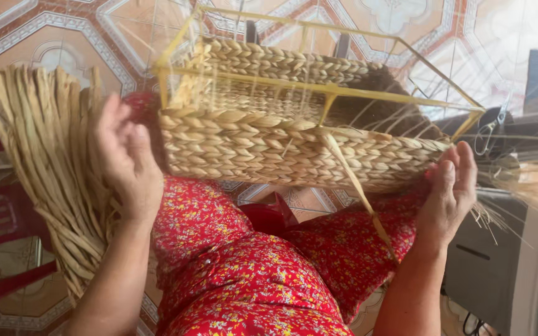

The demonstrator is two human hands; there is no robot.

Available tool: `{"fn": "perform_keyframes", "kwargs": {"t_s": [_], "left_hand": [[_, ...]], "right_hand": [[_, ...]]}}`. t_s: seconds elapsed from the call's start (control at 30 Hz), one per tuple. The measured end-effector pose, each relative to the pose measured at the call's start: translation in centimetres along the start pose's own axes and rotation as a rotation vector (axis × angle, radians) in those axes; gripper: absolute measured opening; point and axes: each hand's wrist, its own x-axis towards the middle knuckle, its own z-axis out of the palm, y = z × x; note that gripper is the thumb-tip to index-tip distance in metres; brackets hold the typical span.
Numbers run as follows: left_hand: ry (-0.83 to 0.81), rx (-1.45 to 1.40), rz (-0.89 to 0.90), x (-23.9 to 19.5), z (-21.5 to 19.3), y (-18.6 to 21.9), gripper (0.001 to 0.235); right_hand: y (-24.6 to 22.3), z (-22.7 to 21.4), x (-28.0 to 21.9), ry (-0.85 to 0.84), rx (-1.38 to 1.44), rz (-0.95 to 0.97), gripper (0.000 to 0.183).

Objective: The person weaves a basket by hand, interlacing dried palm leaves through a yellow wire frame. They repeatedly pull strands through the frame, tighten the weave, and adjust the basket's position to continue building the sides.

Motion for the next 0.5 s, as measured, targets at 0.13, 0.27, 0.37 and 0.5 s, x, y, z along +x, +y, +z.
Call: {"fn": "perform_keyframes", "kwargs": {"t_s": [0.13,0.27,0.37,0.5], "left_hand": [[-0.39,-0.193,-0.464,-1.3,-0.1,0.4,0.045],[-0.299,-0.318,-0.214,-1.8,-0.4,0.3,0.048],[-0.279,-0.357,-0.284,-0.7,-0.8,-0.6,0.049],[-0.24,-0.398,-0.279,-0.5,-0.6,-0.5,0.046]], "right_hand": [[-0.3,1.7,-0.8,-0.081,-0.018,-0.032,0.06],[-1.9,2.4,-3.2,-0.075,0.033,-0.073,0.066],[-2.8,2.5,-5.1,-0.017,-0.09,-0.105,0.06],[-1.6,3.4,-5.5,0.112,0.135,-0.136,0.049]]}}
